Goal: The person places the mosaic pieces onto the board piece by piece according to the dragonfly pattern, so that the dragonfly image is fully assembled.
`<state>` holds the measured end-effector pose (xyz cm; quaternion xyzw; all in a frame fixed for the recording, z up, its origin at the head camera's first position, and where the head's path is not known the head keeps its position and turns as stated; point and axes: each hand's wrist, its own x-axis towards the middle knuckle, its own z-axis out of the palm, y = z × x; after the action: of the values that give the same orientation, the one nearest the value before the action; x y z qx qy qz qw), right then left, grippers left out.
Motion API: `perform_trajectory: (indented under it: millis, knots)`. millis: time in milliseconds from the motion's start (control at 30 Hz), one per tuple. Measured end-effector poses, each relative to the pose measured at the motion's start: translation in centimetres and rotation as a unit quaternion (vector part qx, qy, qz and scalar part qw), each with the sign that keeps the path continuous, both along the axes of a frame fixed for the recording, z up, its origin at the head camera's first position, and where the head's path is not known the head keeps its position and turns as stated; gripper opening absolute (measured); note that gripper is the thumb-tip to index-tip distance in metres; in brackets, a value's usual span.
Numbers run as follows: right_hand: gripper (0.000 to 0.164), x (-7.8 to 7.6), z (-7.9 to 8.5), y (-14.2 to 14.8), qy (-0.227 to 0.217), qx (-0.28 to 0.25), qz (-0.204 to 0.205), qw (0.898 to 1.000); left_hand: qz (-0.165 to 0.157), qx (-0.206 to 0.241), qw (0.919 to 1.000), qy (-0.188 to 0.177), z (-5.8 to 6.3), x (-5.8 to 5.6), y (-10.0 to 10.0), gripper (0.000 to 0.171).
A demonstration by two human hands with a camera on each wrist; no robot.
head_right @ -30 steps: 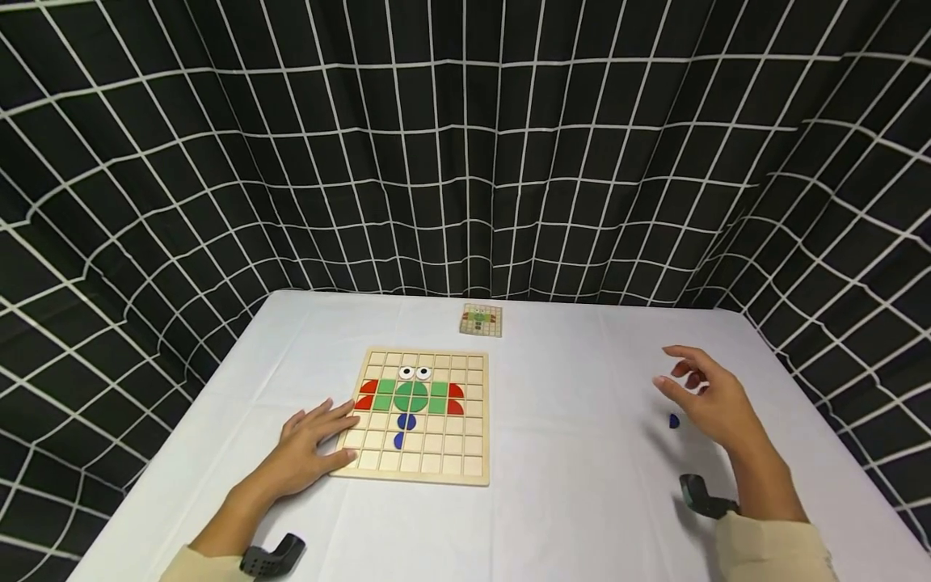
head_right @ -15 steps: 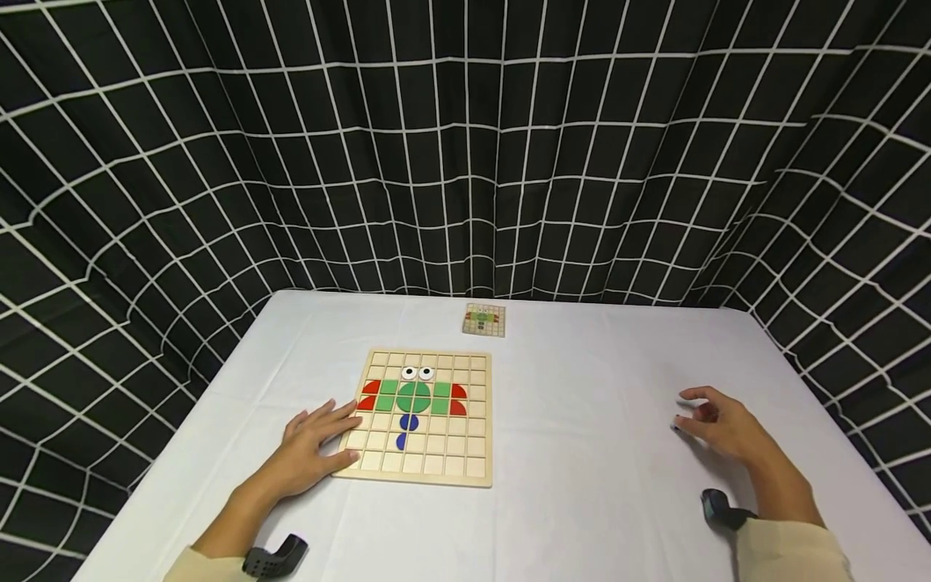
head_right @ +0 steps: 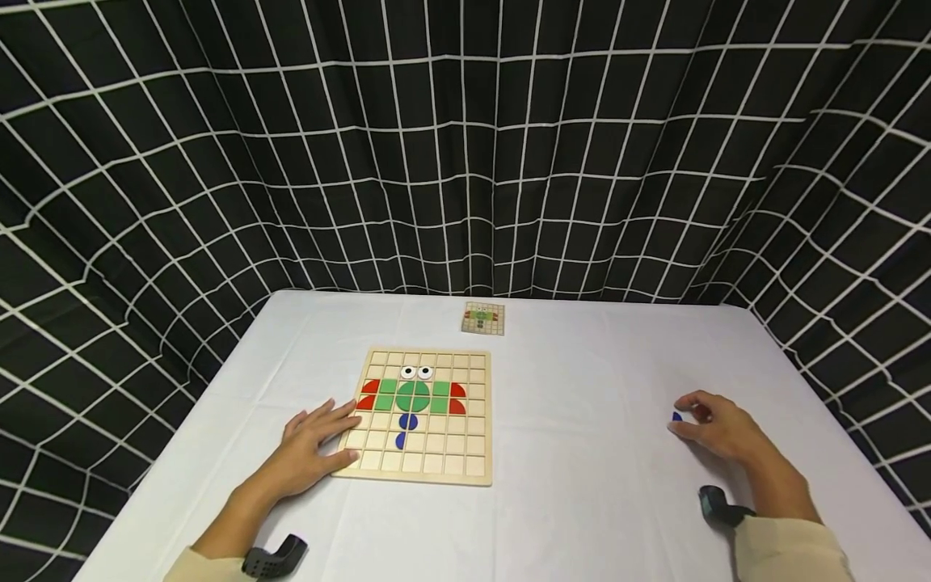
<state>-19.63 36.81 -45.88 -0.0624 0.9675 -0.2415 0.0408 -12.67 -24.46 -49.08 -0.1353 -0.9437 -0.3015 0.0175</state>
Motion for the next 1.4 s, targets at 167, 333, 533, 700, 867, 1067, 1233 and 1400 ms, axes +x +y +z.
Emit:
perform_trajectory:
  millis: [167, 333, 533, 700, 867, 1067, 1233, 1400]
  knots:
    - [0.039, 0.0, -0.4, -0.2, 0.009, 0.006, 0.001, 1.0, 0.001, -0.002, 1.0, 0.002, 0.1, 0.1, 0.1, 0.057]
    - [0.034, 0.2, -0.6, -0.3, 0.016, 0.009, -0.017, 1.0, 0.005, -0.004, 1.0, 0.003, 0.1, 0.1, 0.1, 0.057]
    - [0.03, 0.9, 0.0, -0.9, 0.032, 0.01, -0.047, 0.998, 0.007, -0.001, 1.0, 0.001, 0.1, 0.2, 0.3, 0.057]
    - [0.031, 2.1, 1.4, -2.8, 0.082, -0.017, -0.051, 0.995, 0.006, -0.003, 1.0, 0.006, 0.1, 0.3, 0.2, 0.057]
    - [0.025, 3.1, 2.9, -5.5, 0.154, -0.047, -0.042, 0.986, 0.003, -0.004, 0.9999, 0.01, 0.1, 0.1, 0.1, 0.057]
    - [0.022, 4.1, 4.9, -9.5, 0.227, -0.08, -0.008, 0.97, 0.0, -0.001, 1.0, 0.004, 0.2, 0.1, 0.1, 0.058]
    - [0.024, 4.3, 5.9, -12.8, 0.278, -0.096, 0.04, 0.955, -0.003, 0.001, 1.0, 0.009, 0.2, 0.0, 0.0, 0.058]
    - [0.027, 4.1, 6.3, -16.1, 0.305, -0.126, 0.093, 0.939, -0.002, 0.003, 1.0, 0.005, 0.1, 0.0, 0.0, 0.058]
